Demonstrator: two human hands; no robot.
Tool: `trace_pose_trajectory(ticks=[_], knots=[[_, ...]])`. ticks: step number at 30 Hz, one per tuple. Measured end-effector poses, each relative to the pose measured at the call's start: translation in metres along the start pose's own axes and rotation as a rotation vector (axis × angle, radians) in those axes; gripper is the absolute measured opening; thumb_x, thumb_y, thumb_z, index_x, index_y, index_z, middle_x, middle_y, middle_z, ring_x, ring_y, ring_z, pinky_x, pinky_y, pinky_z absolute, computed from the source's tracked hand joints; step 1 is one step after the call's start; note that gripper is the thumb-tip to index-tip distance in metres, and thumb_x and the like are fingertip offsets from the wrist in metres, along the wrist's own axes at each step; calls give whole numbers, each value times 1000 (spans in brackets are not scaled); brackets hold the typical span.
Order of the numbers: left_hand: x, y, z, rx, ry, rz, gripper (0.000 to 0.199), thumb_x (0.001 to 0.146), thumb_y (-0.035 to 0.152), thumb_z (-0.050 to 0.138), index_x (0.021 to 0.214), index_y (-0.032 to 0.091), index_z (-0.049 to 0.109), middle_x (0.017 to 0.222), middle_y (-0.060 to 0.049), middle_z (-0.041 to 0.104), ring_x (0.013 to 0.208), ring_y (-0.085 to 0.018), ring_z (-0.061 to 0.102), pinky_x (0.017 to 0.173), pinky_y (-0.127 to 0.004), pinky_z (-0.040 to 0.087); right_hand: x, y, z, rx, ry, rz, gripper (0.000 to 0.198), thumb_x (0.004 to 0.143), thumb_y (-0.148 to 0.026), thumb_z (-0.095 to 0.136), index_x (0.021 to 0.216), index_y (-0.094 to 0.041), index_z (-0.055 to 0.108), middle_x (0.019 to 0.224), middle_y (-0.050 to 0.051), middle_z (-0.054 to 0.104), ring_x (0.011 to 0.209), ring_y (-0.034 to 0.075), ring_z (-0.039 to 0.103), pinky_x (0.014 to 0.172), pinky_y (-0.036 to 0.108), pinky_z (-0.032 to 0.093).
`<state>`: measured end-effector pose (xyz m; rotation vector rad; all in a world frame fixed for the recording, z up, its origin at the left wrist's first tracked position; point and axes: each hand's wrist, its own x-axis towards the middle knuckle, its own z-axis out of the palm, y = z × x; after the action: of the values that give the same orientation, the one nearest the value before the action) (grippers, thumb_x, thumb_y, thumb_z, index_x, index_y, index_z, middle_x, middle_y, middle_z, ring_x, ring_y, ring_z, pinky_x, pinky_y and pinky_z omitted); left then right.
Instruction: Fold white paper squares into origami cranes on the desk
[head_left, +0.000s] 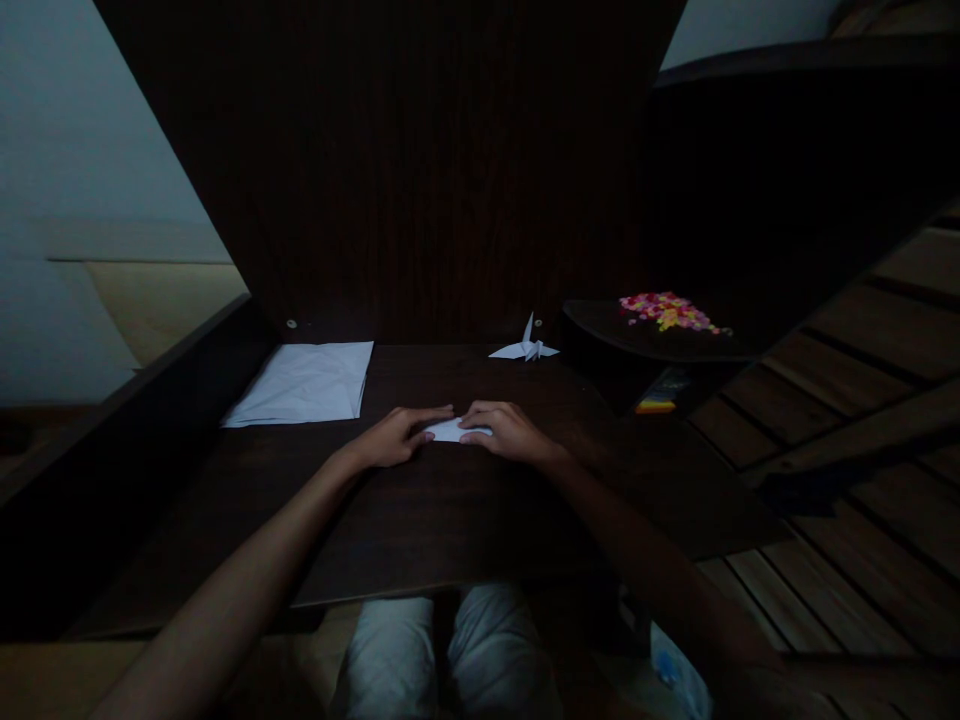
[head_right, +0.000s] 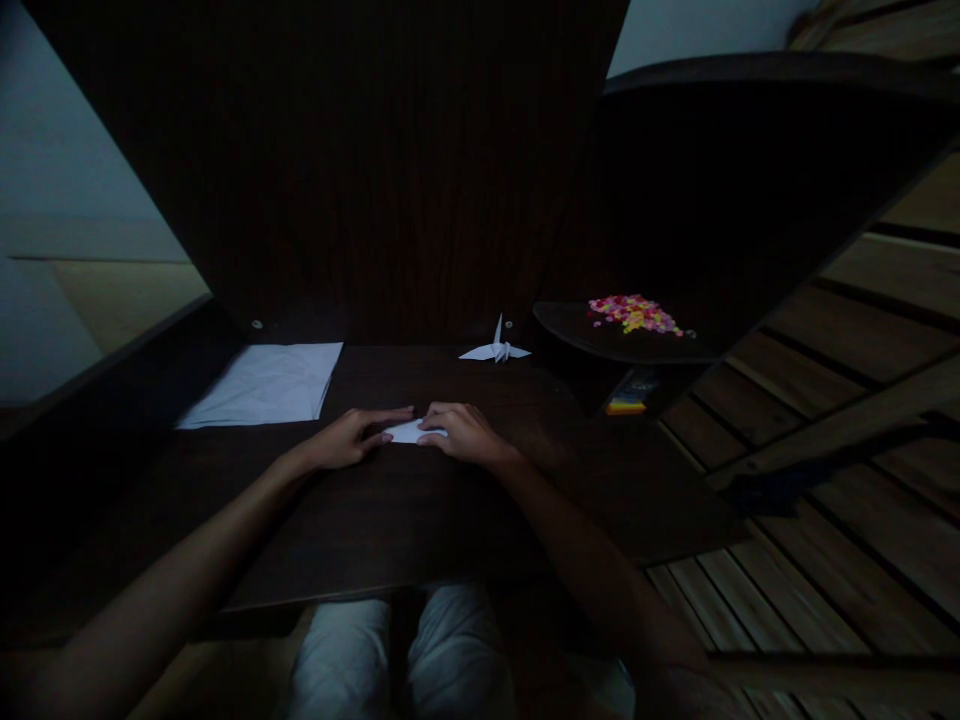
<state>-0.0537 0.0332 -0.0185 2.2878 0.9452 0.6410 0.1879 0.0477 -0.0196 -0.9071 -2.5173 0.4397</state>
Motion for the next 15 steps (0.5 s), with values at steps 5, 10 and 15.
trace_pose_trajectory(ticks=[5,10,15], knots=[[2,1,6,112,98,-2,42,82,17,49,123,17,59,126,-8,61,118,-21,56,103,-37,41,0,-5,2,-50,9,31,25,86,-33,59,106,-22,68,107,4,67,97,19,63,84,28,46],[3,15,9,247,97,63,36,85,15,44,114,19,66,114,-7,68,107,-20,61,97,-35,45,1,-12,3,-127,21,54,28,89,-30,54,116,-27,63,114,2,65,101,18,61,86,29,45],[3,21,8,277,195,-56,35,88,23,45,117,17,64,101,-10,71,87,-21,65,81,-34,50,3,-16,4,-242,94,153,26,89,-32,54,112,-25,62,111,5,59,91,18,61,73,28,44]])
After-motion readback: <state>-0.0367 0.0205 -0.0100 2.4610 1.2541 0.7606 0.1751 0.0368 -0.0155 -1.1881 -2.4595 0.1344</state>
